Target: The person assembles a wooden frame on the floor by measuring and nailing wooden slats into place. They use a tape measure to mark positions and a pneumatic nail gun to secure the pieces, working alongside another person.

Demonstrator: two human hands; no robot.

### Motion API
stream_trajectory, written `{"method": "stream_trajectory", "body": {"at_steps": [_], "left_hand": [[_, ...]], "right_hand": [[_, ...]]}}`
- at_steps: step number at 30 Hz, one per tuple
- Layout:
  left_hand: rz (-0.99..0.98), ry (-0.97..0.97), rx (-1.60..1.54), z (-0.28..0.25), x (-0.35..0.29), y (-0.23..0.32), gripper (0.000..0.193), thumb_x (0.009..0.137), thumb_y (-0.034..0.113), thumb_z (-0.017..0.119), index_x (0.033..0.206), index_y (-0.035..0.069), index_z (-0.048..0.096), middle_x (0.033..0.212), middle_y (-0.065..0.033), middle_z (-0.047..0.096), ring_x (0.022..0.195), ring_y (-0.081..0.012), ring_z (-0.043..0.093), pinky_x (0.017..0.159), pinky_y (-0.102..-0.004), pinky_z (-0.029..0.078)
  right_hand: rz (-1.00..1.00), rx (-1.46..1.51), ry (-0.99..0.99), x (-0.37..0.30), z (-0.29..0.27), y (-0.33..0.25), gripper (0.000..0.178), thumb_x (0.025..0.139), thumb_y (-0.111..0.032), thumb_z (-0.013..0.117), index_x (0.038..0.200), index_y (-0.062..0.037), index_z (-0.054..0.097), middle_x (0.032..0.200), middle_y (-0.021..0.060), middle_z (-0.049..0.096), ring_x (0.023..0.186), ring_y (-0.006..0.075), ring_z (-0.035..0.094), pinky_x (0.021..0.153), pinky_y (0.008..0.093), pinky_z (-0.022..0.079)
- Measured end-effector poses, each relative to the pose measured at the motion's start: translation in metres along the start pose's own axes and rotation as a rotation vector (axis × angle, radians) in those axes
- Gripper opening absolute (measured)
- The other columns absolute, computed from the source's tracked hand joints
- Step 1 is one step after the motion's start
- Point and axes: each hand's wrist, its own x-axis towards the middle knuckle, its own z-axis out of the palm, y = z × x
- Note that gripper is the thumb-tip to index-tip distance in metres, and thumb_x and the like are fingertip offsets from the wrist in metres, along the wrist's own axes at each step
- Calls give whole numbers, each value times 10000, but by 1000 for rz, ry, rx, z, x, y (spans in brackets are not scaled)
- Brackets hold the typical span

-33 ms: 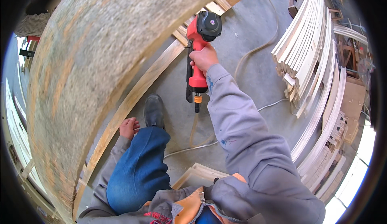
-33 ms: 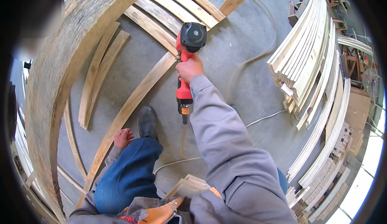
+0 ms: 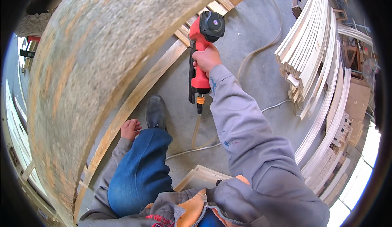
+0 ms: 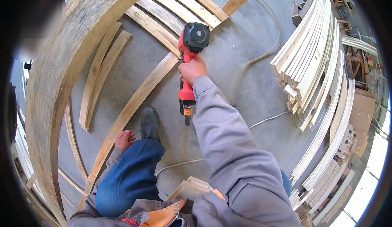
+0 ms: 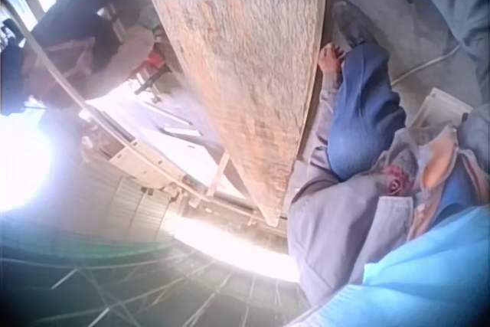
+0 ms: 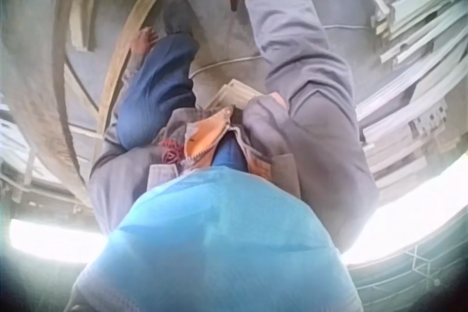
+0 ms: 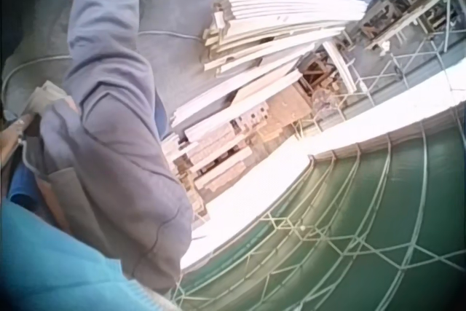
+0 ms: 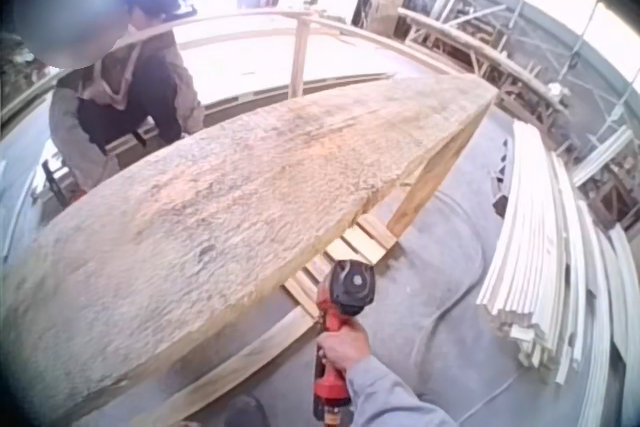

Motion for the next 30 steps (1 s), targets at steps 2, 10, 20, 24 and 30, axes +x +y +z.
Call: {"method": "stream_trajectory", "body": {"at_steps": [2, 10, 20, 24, 30], "left_hand": [[-3, 4, 8, 1, 0, 4, 321, 1025, 338, 566, 1201, 75, 622, 1045, -86, 689, 852, -209, 684, 673, -365, 559], [52, 50, 9, 12, -25, 31, 299, 1014, 325, 583, 1151, 69, 653, 1005, -76, 709, 814, -178, 677, 655, -324, 547], [244, -104, 76, 8, -85, 86, 286, 982, 296, 645, 1171, 82, 662, 1046, -59, 719, 835, -172, 680, 664, -325, 543], [342, -196, 221, 20, -158, 133, 326, 987, 287, 647, 1250, 95, 639, 1123, -56, 709, 974, -185, 664, 785, -345, 535], [776, -327, 579, 39, -264, 189, 401, 947, 258, 713, 1275, 39, 639, 1141, -47, 689, 1020, -142, 632, 889, -320, 524]], "right_hand": [[5, 21, 25, -7, -3, -4, 357, 759, 8, 610, 1107, -27, 538, 787, 105, 622, 549, 194, 628, 481, 360, 534], [14, 290, 53, -74, -61, 15, 274, 739, 22, 622, 1005, -13, 565, 775, 98, 613, 527, 202, 602, 473, 374, 518], [229, 278, 78, -194, -111, 105, 235, 751, 8, 636, 976, 0, 570, 751, 115, 623, 547, 232, 621, 476, 394, 532], [238, 350, 81, -214, -111, 125, 214, 762, 12, 635, 965, 6, 569, 737, 123, 627, 544, 244, 631, 466, 396, 540], [76, 393, 69, -236, -125, 108, 184, 769, 5, 646, 938, 5, 573, 724, 118, 626, 508, 228, 616, 455, 382, 539]]}}
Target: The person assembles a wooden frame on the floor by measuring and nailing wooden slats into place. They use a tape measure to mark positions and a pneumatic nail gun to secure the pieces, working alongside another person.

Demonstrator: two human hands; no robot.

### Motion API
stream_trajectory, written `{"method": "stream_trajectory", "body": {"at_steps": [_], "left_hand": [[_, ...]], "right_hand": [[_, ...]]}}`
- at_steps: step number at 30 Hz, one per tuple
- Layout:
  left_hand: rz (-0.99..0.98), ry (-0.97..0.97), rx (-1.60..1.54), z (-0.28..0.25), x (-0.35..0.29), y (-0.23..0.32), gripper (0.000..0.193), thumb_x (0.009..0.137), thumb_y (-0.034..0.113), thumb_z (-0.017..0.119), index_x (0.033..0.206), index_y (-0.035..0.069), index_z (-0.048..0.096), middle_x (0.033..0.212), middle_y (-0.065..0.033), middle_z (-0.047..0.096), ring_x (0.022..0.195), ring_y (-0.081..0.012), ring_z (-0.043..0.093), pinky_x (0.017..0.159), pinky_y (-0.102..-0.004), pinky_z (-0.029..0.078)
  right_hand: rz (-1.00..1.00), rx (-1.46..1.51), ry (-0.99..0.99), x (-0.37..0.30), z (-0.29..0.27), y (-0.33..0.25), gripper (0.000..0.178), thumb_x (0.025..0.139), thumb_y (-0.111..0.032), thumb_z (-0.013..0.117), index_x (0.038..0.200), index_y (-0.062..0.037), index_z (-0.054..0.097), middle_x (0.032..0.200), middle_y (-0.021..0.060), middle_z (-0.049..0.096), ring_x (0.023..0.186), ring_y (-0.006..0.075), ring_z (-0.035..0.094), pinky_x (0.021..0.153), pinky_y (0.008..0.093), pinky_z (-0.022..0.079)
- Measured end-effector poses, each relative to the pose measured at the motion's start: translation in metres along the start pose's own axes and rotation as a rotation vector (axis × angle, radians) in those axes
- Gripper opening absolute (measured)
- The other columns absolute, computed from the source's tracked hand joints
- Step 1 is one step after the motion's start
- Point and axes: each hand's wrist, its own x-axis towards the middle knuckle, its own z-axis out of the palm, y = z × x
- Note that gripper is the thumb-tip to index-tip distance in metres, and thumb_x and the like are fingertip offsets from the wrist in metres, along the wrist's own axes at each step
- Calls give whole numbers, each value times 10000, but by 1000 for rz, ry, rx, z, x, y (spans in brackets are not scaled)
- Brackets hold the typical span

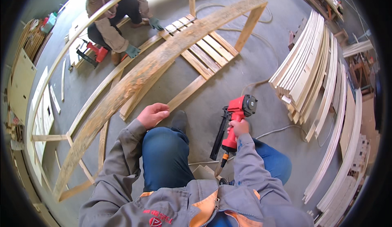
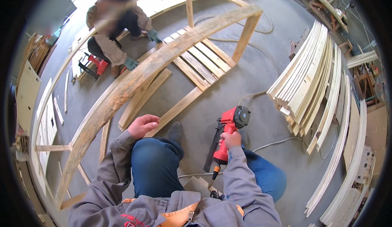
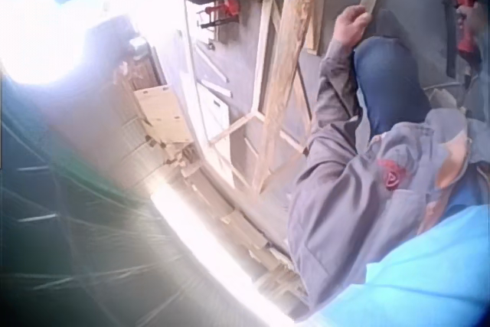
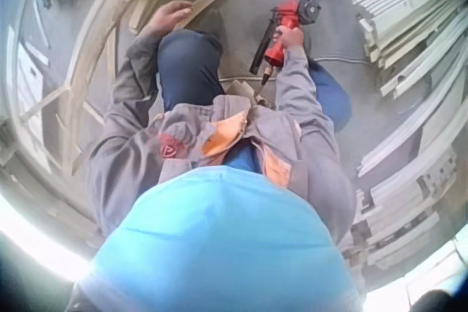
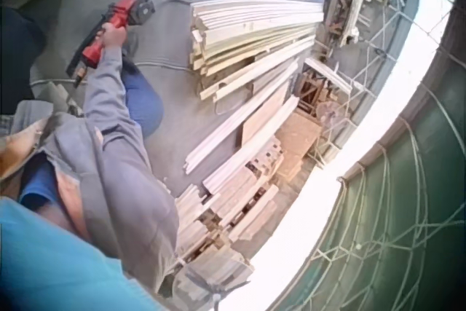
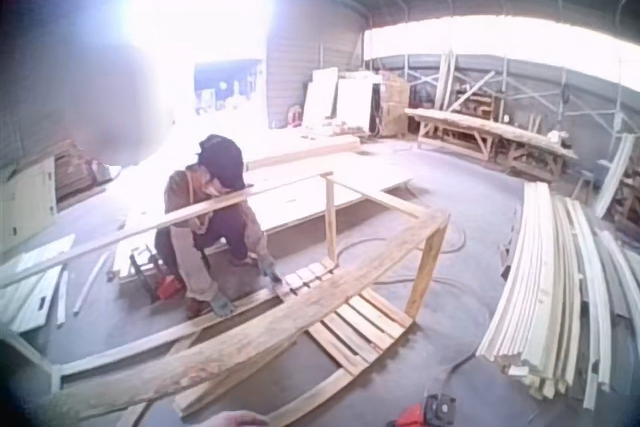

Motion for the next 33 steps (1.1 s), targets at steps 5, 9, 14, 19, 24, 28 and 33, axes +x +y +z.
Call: {"method": "stream_trajectory", "body": {"at_steps": [5, 9, 14, 19, 24, 28, 33], "left_hand": [[343, -46, 464, 26, -49, 111, 439, 878, 236, 759, 1254, 41, 644, 1157, -142, 676, 1067, -289, 662, 919, -383, 535], [600, -141, 562, 85, -69, 175, 456, 875, 282, 744, 1261, 72, 623, 1172, -168, 658, 1092, -372, 637, 931, -446, 528], [728, -339, 614, 153, -57, 202, 395, 879, 312, 703, 1184, 73, 629, 1097, -163, 661, 1068, -366, 640, 898, -458, 527], [695, -421, 621, 183, -39, 202, 327, 870, 296, 707, 1084, 62, 624, 1053, -161, 660, 1026, -372, 649, 869, -472, 526], [595, -517, 817, 194, -10, 176, 328, 856, 294, 708, 1091, 68, 667, 1063, -152, 690, 1013, -349, 688, 828, -459, 557], [589, -568, 816, 206, -3, 172, 318, 870, 320, 726, 1058, 77, 645, 1018, -107, 682, 1024, -304, 675, 839, -436, 531], [599, -557, 851, 218, 9, 177, 313, 875, 320, 723, 1054, 77, 640, 1003, -108, 676, 996, -307, 675, 836, -428, 526]], "right_hand": [[-166, -56, -21, -30, -22, -59, 159, 787, -12, 636, 929, -1, 565, 651, 98, 600, 491, 226, 608, 463, 388, 536], [-371, 36, 36, -59, -44, -112, 178, 811, -23, 633, 973, -7, 560, 699, 95, 606, 523, 236, 618, 502, 397, 551], [-496, 17, 67, -87, -66, -164, 215, 861, -31, 629, 1059, -5, 548, 774, 94, 612, 606, 215, 632, 572, 375, 582], [-643, 84, 96, -112, -85, -179, 230, 842, -9, 624, 1061, 16, 560, 783, 97, 621, 620, 203, 634, 630, 388, 599], [-305, 339, 40, -99, -122, -176, 308, 822, -36, 613, 1124, -5, 559, 847, 101, 630, 717, 236, 630, 678, 447, 581], [-297, 357, 117, -102, -98, -179, 305, 823, -35, 608, 1123, -23, 558, 820, 95, 612, 687, 222, 608, 650, 424, 563], [-284, 468, 53, -95, -120, -176, 216, 876, -106, 643, 1066, -43, 562, 803, 69, 594, 697, 203, 603, 622, 413, 543]]}}
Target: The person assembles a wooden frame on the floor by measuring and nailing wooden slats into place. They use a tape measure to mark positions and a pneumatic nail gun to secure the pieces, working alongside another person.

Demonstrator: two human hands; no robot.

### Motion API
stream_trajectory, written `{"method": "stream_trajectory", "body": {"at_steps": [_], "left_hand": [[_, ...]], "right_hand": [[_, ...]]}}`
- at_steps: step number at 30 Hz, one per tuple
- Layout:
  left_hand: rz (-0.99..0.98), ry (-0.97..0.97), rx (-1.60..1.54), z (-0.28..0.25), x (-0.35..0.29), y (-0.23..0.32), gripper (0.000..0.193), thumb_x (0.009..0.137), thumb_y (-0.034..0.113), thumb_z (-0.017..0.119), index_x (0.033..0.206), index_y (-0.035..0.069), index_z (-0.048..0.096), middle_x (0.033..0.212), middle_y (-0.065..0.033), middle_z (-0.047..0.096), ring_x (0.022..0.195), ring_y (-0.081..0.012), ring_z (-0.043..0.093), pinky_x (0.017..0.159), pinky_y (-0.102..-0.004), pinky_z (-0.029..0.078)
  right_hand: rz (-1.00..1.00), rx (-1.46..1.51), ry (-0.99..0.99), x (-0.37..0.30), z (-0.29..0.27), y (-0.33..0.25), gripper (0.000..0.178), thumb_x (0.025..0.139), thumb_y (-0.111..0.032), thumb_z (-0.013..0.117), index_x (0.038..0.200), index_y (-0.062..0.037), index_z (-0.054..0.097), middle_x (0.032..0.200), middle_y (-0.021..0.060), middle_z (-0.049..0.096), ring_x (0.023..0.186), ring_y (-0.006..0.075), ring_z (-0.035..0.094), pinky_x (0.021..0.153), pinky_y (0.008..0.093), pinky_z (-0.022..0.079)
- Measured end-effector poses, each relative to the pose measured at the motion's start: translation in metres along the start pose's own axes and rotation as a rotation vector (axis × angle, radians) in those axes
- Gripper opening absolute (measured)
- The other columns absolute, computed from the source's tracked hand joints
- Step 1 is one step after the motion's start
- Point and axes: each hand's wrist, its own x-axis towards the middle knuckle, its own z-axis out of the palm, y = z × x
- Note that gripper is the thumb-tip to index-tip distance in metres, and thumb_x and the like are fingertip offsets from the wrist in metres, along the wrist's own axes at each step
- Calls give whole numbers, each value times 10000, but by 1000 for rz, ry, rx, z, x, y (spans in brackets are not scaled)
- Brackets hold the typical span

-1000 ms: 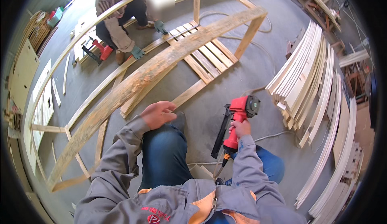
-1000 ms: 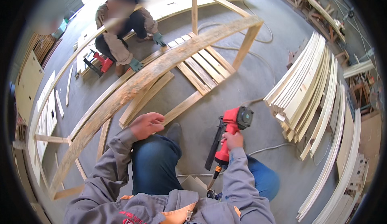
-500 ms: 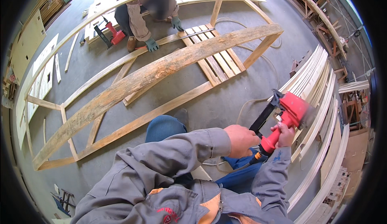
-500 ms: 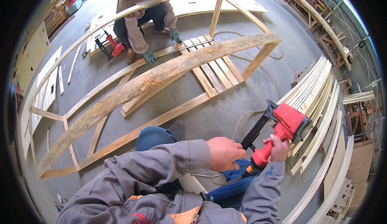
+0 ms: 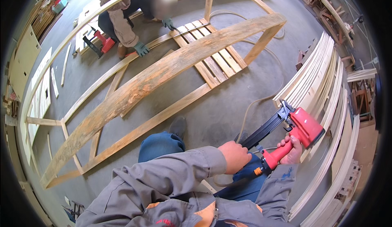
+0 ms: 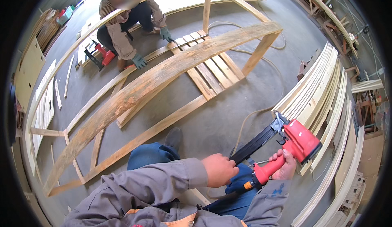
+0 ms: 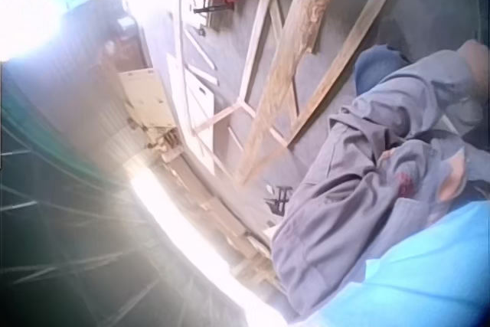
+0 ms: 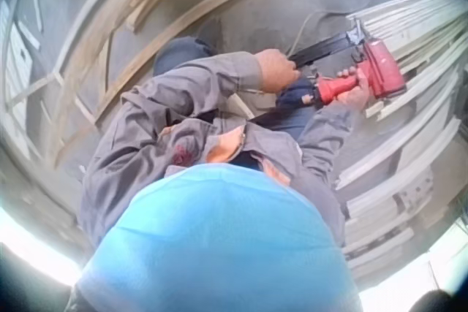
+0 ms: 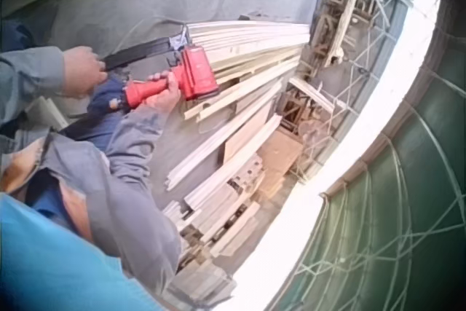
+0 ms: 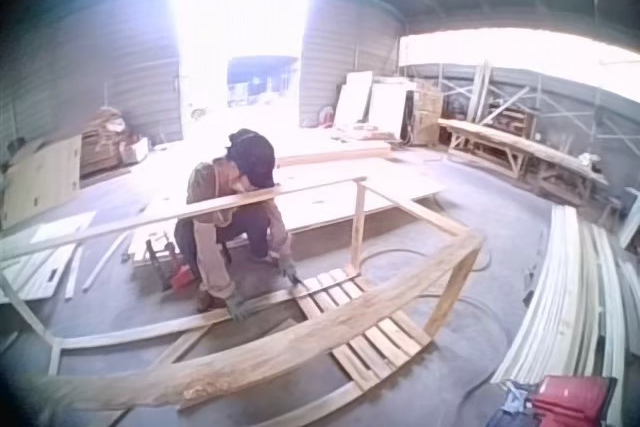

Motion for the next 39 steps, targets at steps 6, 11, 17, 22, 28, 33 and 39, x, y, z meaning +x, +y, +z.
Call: {"method": "stream_trajectory", "body": {"at_steps": [6, 11, 17, 22, 28, 33, 39], "left_hand": [[11, -34, 15, 0, 3, -2, 305, 877, 311, 721, 1042, 70, 634, 995, -102, 677, 979, -310, 674, 833, -430, 530], [35, -20, 28, 6, 6, -1, 307, 867, 310, 731, 1018, 61, 631, 978, -111, 684, 968, -322, 678, 835, -436, 534], [36, 3, -9, 10, 6, 1, 306, 864, 307, 730, 1006, 56, 627, 955, -128, 685, 946, -337, 687, 817, -448, 539], [18, -9, 37, 6, 6, 4, 305, 865, 319, 718, 1000, 62, 627, 956, -128, 678, 936, -334, 684, 798, -443, 541], [19, 3, 14, 11, 5, 0, 286, 856, 304, 708, 1010, 69, 657, 981, -124, 673, 978, -328, 671, 845, -449, 525], [35, 4, 15, 10, 6, -1, 312, 834, 288, 709, 1053, 70, 670, 989, -129, 672, 975, -333, 668, 847, -443, 526], [42, 25, 19, 14, 6, 0, 316, 820, 264, 706, 1072, 75, 673, 966, -130, 673, 950, -336, 669, 832, -444, 533]], "right_hand": [[-44, 120, -30, -1, -6, -14, 235, 930, -290, 675, 897, -88, 560, 780, 22, 553, 700, 162, 546, 687, 364, 509], [-35, 121, 8, 2, -9, -14, 211, 908, -240, 669, 877, -66, 554, 789, 42, 557, 696, 178, 551, 681, 379, 508], [-110, 52, 71, -3, -9, -12, 138, 861, -151, 641, 880, -41, 559, 777, 58, 563, 693, 192, 564, 685, 385, 516], [-33, 71, 88, 8, -31, -6, 150, 852, -163, 639, 853, -32, 564, 754, 74, 570, 700, 209, 577, 713, 388, 524], [-71, 22, 153, 13, -26, -4, 105, 861, -105, 631, 876, -11, 587, 754, 90, 590, 659, 210, 606, 624, 404, 553], [-107, -30, 183, 7, -13, -8, 106, 862, -96, 627, 901, -1, 598, 758, 93, 604, 641, 210, 610, 589, 398, 552], [-72, -51, 179, 9, -11, -3, 98, 854, -88, 633, 869, 8, 620, 735, 99, 627, 606, 209, 614, 581, 390, 553]]}}
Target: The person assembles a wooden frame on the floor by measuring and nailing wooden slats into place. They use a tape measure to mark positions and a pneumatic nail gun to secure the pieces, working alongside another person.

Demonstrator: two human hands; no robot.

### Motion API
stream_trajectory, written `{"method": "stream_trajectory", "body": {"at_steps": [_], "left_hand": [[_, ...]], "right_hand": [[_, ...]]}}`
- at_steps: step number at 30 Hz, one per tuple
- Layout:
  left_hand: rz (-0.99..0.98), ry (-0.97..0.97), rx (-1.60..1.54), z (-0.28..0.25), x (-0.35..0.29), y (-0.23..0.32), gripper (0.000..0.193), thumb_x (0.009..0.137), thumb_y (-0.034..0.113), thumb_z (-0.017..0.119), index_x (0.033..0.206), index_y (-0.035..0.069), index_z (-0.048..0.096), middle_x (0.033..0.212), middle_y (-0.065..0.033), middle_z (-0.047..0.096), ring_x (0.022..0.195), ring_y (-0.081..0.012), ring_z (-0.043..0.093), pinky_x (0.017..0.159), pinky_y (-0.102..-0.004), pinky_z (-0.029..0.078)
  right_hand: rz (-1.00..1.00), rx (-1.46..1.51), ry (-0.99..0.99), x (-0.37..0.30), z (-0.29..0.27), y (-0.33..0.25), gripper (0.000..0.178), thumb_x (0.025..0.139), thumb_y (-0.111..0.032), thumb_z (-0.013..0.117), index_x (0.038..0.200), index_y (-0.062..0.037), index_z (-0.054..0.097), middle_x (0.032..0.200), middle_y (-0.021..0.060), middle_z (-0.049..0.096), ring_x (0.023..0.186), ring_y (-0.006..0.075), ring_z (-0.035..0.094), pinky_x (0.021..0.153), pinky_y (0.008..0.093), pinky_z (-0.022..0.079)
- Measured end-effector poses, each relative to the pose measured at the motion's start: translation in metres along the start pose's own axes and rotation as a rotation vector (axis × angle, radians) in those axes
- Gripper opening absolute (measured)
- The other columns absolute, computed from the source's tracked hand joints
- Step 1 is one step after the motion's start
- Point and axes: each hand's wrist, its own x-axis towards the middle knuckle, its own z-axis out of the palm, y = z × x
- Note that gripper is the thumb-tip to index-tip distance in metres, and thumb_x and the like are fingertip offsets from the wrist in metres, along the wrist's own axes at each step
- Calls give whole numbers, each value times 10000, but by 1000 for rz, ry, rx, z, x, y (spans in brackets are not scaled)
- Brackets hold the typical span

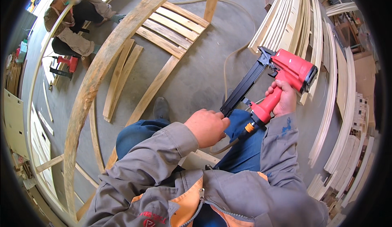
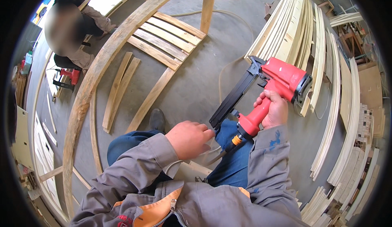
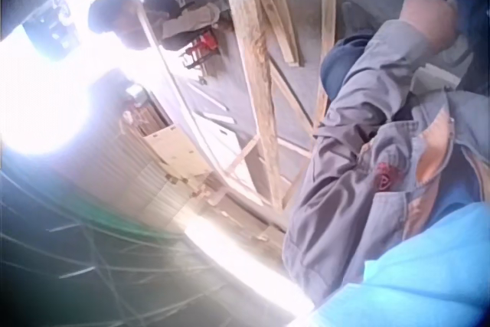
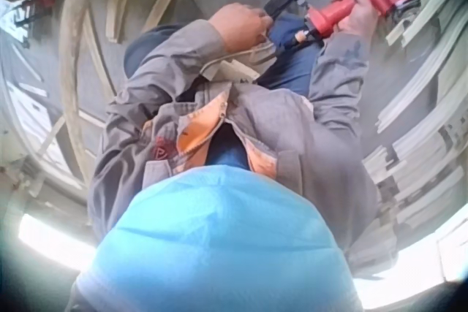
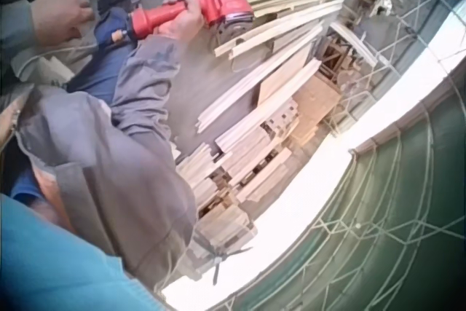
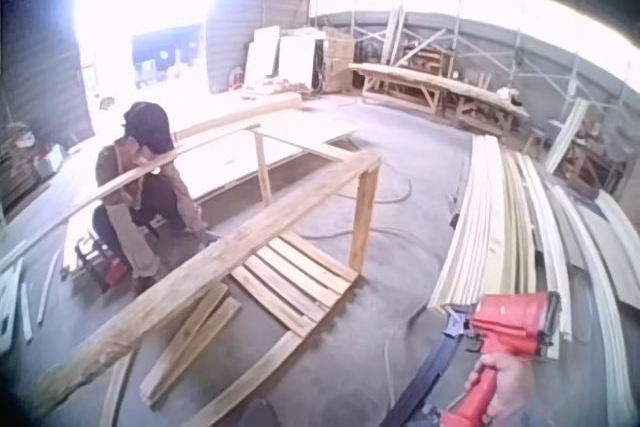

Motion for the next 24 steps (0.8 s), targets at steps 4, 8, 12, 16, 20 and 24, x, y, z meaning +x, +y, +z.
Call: {"method": "stream_trajectory", "body": {"at_steps": [4, 8, 12, 16, 20, 24], "left_hand": [[9, 7, 1, 2, 2, 1, 320, 816, 260, 706, 1078, 78, 675, 956, -126, 674, 939, -334, 669, 828, -442, 536], [5, 8, 6, 2, 4, 2, 316, 812, 258, 708, 1072, 83, 671, 955, -120, 674, 938, -329, 669, 822, -439, 537], [33, 22, 33, 6, 4, -1, 299, 812, 258, 717, 1054, 94, 658, 952, -109, 670, 937, -318, 673, 807, -436, 534], [40, 2, 63, 0, 1, 1, 242, 833, 226, 698, 1023, 91, 634, 967, -90, 670, 950, -297, 681, 815, -427, 532], [32, -12, 61, 1, 2, 0, 162, 853, 178, 665, 989, 96, 631, 956, -84, 664, 965, -282, 682, 824, -414, 531], [7, 5, 46, -2, -5, -1, 171, 845, 165, 674, 1000, 99, 645, 970, -83, 665, 970, -281, 681, 819, -409, 532]], "right_hand": [[6, -32, 1, -1, 3, 0, 87, 857, -76, 632, 872, 10, 629, 731, 98, 632, 596, 206, 617, 564, 384, 550], [0, -84, -21, -1, 5, -4, 81, 858, -73, 630, 876, 6, 633, 722, 95, 628, 599, 202, 618, 556, 381, 546], [9, -113, -31, 1, 5, 2, 122, 859, -116, 641, 831, 2, 625, 700, 92, 616, 579, 199, 612, 557, 372, 549], [50, -140, -48, 0, 6, 2, 117, 863, -113, 632, 833, -1, 612, 708, 91, 610, 589, 205, 608, 555, 375, 546], [55, -133, -41, 2, 5, 6, 91, 869, -90, 607, 855, -1, 596, 715, 92, 601, 591, 209, 600, 542, 376, 539], [50, -171, -28, -1, 14, 11, 84, 880, -94, 595, 876, -11, 587, 724, 77, 590, 602, 192, 589, 541, 373, 537]]}}
